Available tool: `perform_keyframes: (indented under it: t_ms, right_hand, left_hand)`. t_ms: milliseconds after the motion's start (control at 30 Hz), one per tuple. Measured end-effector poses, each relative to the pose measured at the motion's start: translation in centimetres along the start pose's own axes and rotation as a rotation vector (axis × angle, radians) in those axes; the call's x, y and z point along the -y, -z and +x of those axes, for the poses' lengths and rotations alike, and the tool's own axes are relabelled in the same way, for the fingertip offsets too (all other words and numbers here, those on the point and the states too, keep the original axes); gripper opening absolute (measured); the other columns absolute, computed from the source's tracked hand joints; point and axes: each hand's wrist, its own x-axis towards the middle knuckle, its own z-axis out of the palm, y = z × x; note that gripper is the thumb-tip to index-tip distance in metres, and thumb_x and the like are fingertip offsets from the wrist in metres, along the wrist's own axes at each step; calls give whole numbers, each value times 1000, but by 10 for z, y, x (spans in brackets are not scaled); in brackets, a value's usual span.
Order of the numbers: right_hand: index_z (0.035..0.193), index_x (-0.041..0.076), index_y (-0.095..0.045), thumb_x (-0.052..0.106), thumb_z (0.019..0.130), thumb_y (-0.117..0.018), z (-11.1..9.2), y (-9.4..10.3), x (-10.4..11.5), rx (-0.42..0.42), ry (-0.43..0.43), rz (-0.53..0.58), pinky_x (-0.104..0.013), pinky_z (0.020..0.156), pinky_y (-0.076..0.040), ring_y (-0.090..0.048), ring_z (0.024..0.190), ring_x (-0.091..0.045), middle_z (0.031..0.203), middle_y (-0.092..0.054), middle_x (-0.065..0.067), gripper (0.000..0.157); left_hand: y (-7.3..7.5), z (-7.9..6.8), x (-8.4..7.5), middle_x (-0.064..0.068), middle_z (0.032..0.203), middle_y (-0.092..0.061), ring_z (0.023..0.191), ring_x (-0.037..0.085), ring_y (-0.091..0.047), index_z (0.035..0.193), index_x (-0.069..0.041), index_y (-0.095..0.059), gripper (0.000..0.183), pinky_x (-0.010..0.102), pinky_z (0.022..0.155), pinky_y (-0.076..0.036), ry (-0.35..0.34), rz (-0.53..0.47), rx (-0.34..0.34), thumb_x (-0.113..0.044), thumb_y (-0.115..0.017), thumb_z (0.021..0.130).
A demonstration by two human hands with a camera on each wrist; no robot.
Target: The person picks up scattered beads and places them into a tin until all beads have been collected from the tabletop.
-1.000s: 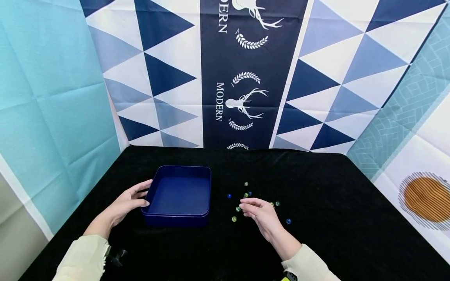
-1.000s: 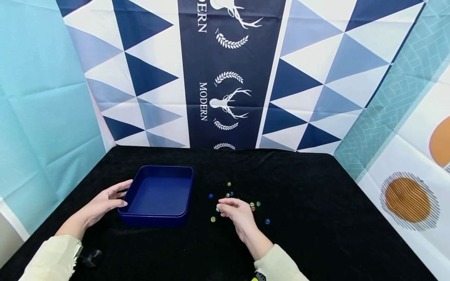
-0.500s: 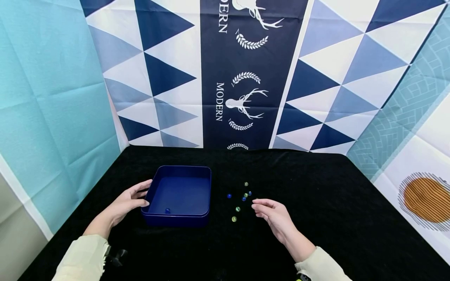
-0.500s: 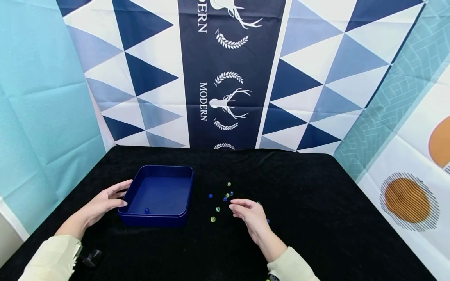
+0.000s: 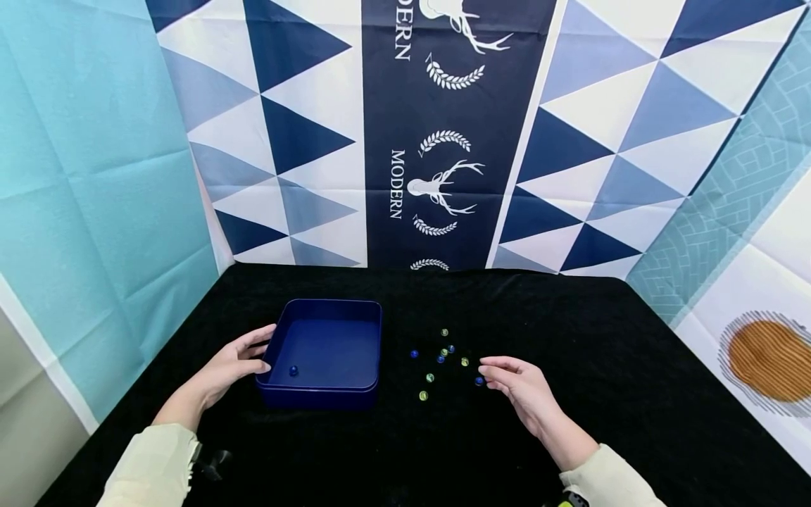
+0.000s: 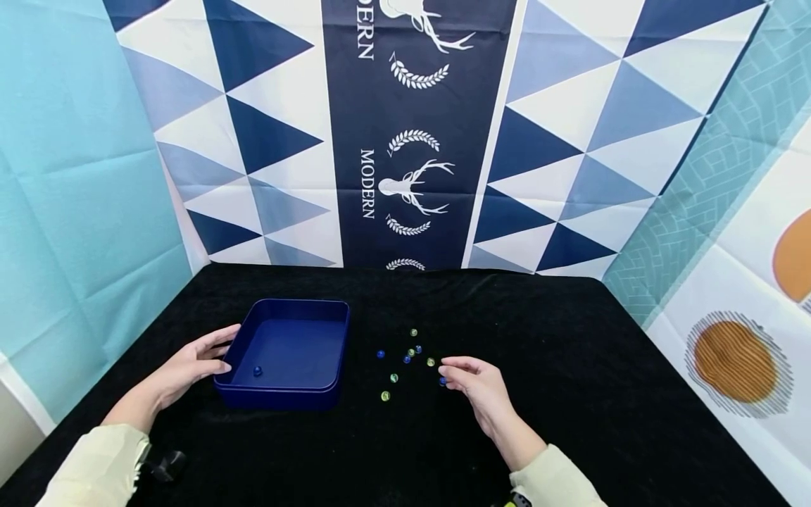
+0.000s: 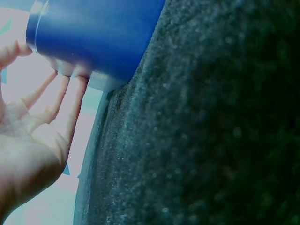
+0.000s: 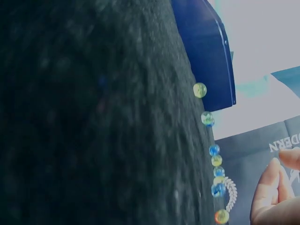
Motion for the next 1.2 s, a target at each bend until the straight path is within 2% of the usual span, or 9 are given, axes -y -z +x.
perform_keyframes:
  t_ms: [200, 400, 667, 1200]
  right_hand:
    - [104, -7, -65, 3, 80, -69, 1, 12, 2, 20, 14, -42, -25, 71, -49, -62, 78, -13, 86, -67, -1, 27]
    - [106, -5, -64, 8, 82, -69, -1, 25, 4, 30, -20, -68, -27, 75, -49, -63, 82, -16, 94, -68, -7, 27]
    - [103, -2, -67, 7, 82, -69, -4, 37, 2, 7, -27, -55, -25, 75, -49, -60, 83, -14, 96, -67, -2, 23]
    - [105, 2, -68, 13, 82, -70, -1, 59, 8, 8, -46, -153, -26, 76, -48, -60, 84, -13, 96, -66, 3, 26]
  left_hand:
    - [0, 0, 2, 27, 145, -25, 128, 42, -26, 145, 1, -25, 73, 28, 84, -42, 4, -7, -2, 0, -60, 81]
    - [0, 1, 1, 28, 145, -24, 128, 43, -26, 145, 2, -25, 73, 27, 84, -43, 2, -13, 1, 1, -60, 81]
    - [0, 0, 2, 28, 145, -24, 128, 43, -26, 145, 3, -25, 73, 27, 84, -43, -3, -20, 6, 0, -60, 81]
    - [2, 1, -1, 26, 146, -24, 129, 42, -26, 146, 0, -24, 75, 34, 87, -42, 17, -26, 9, -2, -61, 81]
